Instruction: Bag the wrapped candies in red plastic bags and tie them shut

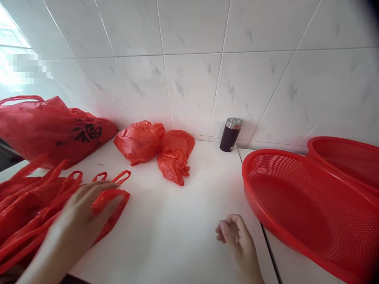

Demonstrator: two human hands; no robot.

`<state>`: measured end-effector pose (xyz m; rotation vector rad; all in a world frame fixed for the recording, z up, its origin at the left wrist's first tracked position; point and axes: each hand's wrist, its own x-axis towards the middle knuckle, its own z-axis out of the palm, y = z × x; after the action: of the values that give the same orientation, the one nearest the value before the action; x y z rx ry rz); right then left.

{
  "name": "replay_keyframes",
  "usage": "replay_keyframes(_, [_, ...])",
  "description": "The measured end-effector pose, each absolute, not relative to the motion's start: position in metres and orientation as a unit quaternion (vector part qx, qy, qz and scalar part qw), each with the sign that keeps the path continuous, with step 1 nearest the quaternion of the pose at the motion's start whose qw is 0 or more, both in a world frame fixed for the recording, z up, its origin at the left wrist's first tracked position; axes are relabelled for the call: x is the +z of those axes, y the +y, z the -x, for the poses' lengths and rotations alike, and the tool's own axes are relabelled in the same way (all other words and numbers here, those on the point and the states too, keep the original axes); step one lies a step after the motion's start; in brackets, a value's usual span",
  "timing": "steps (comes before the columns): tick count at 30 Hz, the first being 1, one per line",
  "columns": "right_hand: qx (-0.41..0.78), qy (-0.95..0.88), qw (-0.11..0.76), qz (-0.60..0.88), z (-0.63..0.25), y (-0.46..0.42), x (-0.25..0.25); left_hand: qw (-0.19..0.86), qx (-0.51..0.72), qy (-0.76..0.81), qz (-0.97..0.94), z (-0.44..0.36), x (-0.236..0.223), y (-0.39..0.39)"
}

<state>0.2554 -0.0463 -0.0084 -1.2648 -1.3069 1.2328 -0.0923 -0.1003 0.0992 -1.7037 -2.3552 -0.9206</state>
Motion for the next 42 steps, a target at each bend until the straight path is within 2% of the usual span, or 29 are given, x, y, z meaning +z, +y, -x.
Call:
replay_keyframes(4, [0.5,-0.551,0.444,0.5,-0.257,-0.044,-0.024,-0.037,-0.222,-0.75,0.622,0.033,0.078,-0.03])
replay_keyframes(7, [0.475,-0.578,0.436,0.5,-0.258,-0.043,-0.024,-0.024,-0.216,-0.756,0.617,0.011,0.051,0.024])
replay_keyframes(10, [0.423,-0.647,0.39,0.5,-0.254,-0.034,-0.005,0.008,-0.221,-0.755,0.617,0.003,0.025,0.059])
replay_keyframes(13, [0.363,-0.731,0.328,0.475,-0.237,-0.009,0.025,0.026,-0.221,-0.75,0.622,0.001,0.007,0.07])
replay_keyframes(17, [0.257,-0.783,0.346,0.449,-0.19,0.052,0.046,0.034,-0.215,-0.734,0.643,0.001,-0.009,0.064])
replay_keyframes(20, [0.184,-0.783,0.363,0.471,-0.148,0.104,0.04,0.031,-0.212,-0.725,0.655,0.002,-0.018,0.06])
replay_keyframes(25, [0.156,-0.771,0.347,0.511,-0.114,0.16,0.021,0.024,-0.217,-0.707,0.673,0.006,-0.028,0.066])
replay_keyframes(29, [0.117,-0.735,0.389,0.543,-0.129,0.168,0.03,0.013,-0.228,-0.69,0.687,0.016,-0.024,0.087])
replay_keyframes(32, [0.08,-0.715,0.455,0.524,-0.149,0.152,0.045,0.025,-0.249,-0.705,0.664,0.024,-0.001,0.095])
replay_keyframes(36, [0.082,-0.715,0.548,0.427,-0.171,0.112,0.056,0.086,-0.39,-0.698,0.595,0.014,0.049,0.076])
replay_keyframes(39, [0.125,-0.725,0.548,0.399,-0.177,0.079,0.052,0.078,-0.46,-0.61,0.641,-0.014,0.065,0.054])
replay_keyframes(42, [0.166,-0.752,0.513,0.378,-0.178,0.046,0.042,-0.026,-0.402,-0.617,0.676,-0.044,0.052,0.048])
